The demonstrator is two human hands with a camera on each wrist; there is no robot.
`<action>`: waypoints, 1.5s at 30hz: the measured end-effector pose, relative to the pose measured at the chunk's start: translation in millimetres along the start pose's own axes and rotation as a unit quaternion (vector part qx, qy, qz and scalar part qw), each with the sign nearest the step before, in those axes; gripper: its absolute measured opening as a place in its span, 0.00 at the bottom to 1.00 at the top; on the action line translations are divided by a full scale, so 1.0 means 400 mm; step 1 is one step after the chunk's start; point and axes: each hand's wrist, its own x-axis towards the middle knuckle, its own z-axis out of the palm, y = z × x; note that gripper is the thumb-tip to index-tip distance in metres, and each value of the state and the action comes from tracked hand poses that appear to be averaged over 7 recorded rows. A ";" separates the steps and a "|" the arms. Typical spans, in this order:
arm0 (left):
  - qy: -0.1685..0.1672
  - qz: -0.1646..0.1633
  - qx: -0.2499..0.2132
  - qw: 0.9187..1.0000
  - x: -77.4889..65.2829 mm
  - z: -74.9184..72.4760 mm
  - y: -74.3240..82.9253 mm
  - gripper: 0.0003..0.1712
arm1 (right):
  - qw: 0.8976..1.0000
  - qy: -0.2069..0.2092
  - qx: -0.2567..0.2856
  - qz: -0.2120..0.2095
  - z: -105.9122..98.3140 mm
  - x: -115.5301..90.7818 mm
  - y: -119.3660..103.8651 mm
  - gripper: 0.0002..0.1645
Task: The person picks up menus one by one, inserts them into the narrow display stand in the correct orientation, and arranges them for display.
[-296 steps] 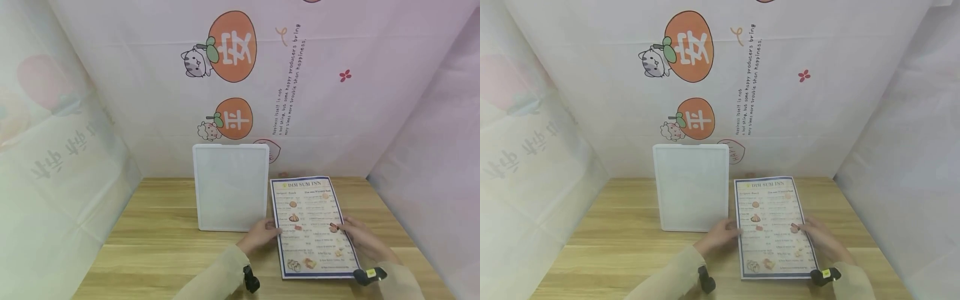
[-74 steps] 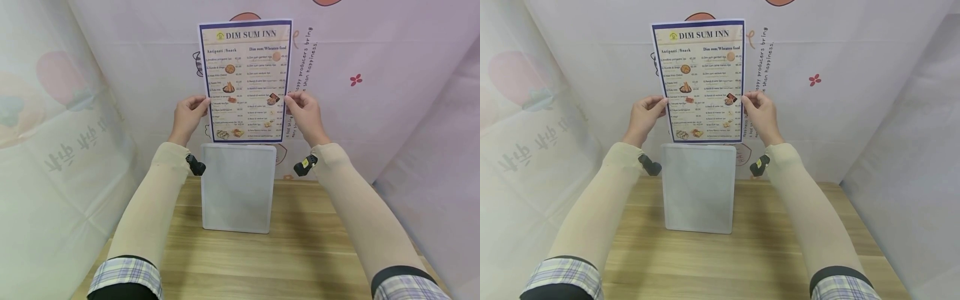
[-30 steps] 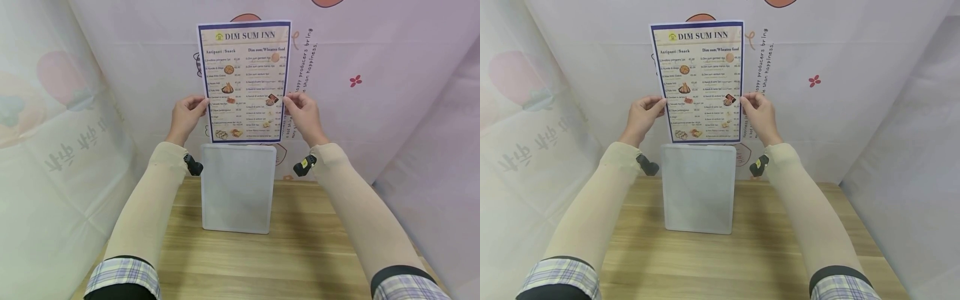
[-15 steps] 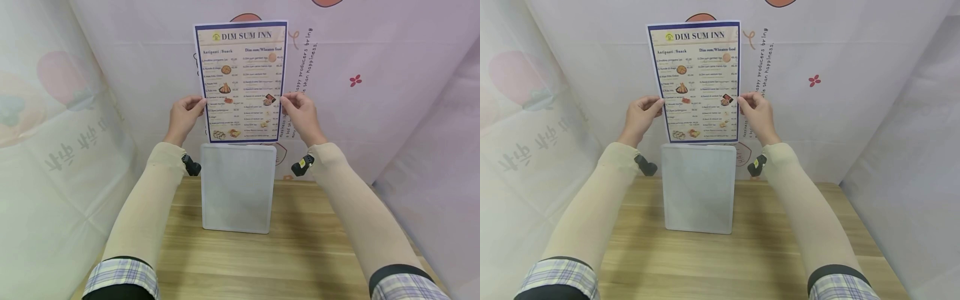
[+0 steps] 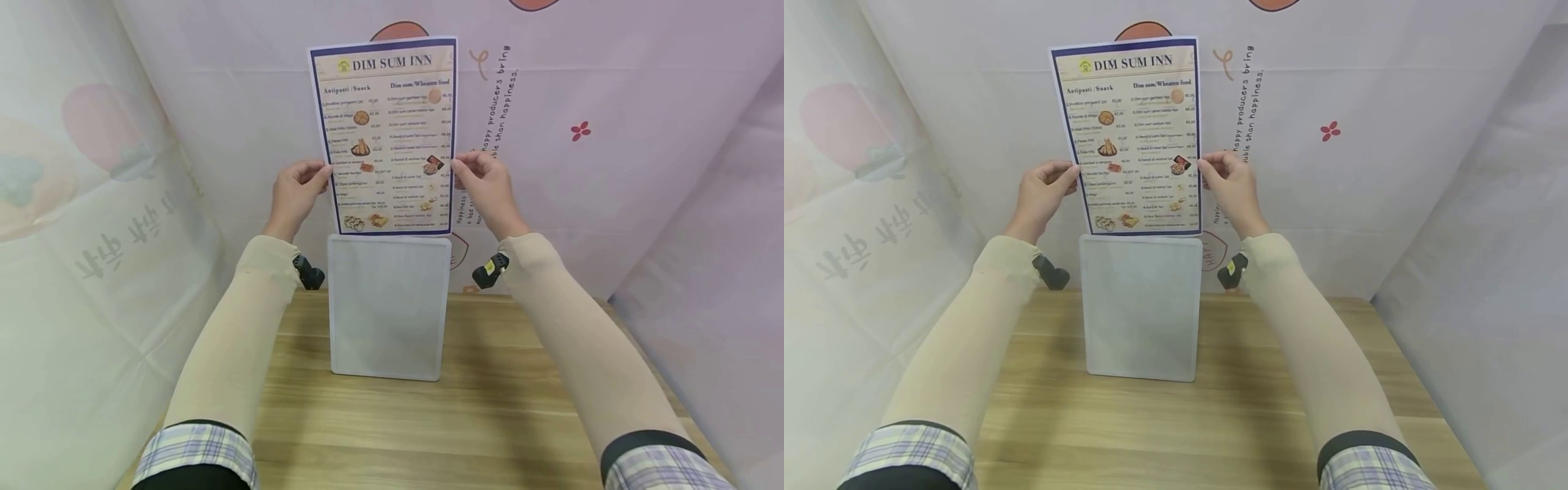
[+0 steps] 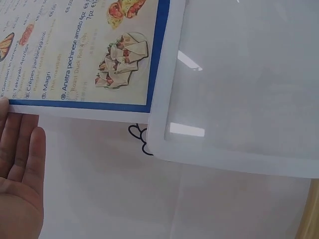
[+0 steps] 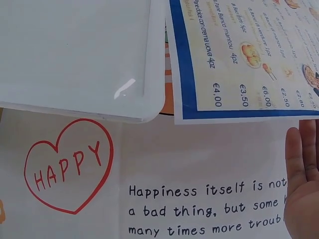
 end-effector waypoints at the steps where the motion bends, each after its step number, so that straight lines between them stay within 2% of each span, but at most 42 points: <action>1: 0.000 0.000 0.000 1.000 0.001 0.000 -0.001 0.21 | 1.000 -0.001 0.000 -0.001 0.000 0.000 -0.001 0.20; 12: 0.002 -0.010 0.009 1.000 0.000 -0.005 0.002 0.22 | 1.000 -0.010 0.000 -0.007 0.001 0.004 -0.006 0.19; 23: -0.001 -0.024 0.018 1.000 -0.002 0.000 -0.003 0.22 | 1.000 -0.015 -0.010 0.005 -0.001 0.000 0.004 0.20; 36: -0.004 -0.027 0.016 0.999 -0.004 0.003 -0.010 0.23 | 1.000 -0.023 -0.005 0.011 -0.007 -0.005 0.016 0.19; 45: 0.001 -0.037 0.006 0.999 0.001 0.003 -0.002 0.23 | 1.000 -0.028 -0.009 0.006 -0.010 -0.001 0.004 0.20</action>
